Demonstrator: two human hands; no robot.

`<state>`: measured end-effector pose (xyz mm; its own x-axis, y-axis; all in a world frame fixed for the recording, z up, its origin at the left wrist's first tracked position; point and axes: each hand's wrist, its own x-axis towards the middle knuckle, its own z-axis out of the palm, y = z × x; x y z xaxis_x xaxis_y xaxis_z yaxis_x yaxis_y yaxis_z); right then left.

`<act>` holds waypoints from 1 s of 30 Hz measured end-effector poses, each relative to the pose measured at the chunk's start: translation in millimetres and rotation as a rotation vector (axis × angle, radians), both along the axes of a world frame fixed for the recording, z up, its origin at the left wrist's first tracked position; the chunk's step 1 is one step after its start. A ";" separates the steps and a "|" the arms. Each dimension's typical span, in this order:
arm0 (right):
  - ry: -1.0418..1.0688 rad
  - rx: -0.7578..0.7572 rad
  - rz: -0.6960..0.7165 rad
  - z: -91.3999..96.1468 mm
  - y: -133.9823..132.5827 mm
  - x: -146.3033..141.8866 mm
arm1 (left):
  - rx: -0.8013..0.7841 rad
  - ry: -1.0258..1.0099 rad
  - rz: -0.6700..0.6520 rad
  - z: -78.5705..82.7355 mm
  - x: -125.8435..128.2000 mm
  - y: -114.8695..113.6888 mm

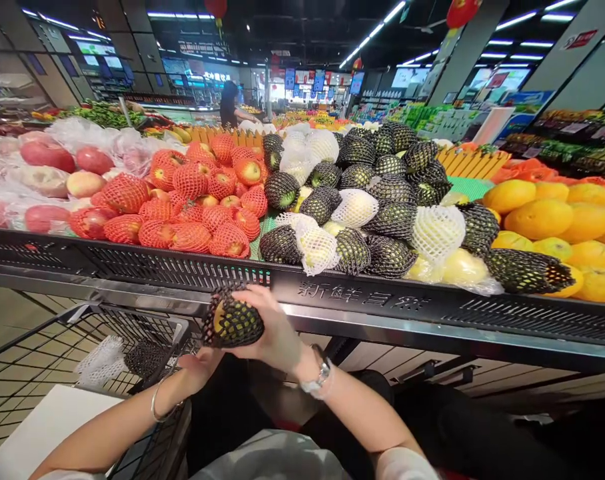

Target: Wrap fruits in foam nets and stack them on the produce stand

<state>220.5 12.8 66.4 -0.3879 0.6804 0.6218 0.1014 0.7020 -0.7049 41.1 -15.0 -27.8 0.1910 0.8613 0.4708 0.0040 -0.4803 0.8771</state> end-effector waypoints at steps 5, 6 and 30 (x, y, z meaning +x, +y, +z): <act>-0.137 0.388 -0.335 97.8 75.1 26.3 | 0.065 -0.065 -0.017 13.4 -0.7 14.4; -0.198 0.437 -0.377 113.1 94.0 28.1 | 0.095 -0.044 -0.021 14.9 -1.1 16.2; -1.127 0.231 -0.075 129.0 205.1 27.9 | -0.136 0.255 0.223 73.2 -89.8 38.9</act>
<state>248.4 217.9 195.4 -0.7659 0.6401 0.0609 0.6386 0.7683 -0.0433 -48.7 23.9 45.4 0.0882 0.9466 0.3101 0.3224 -0.3217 0.8903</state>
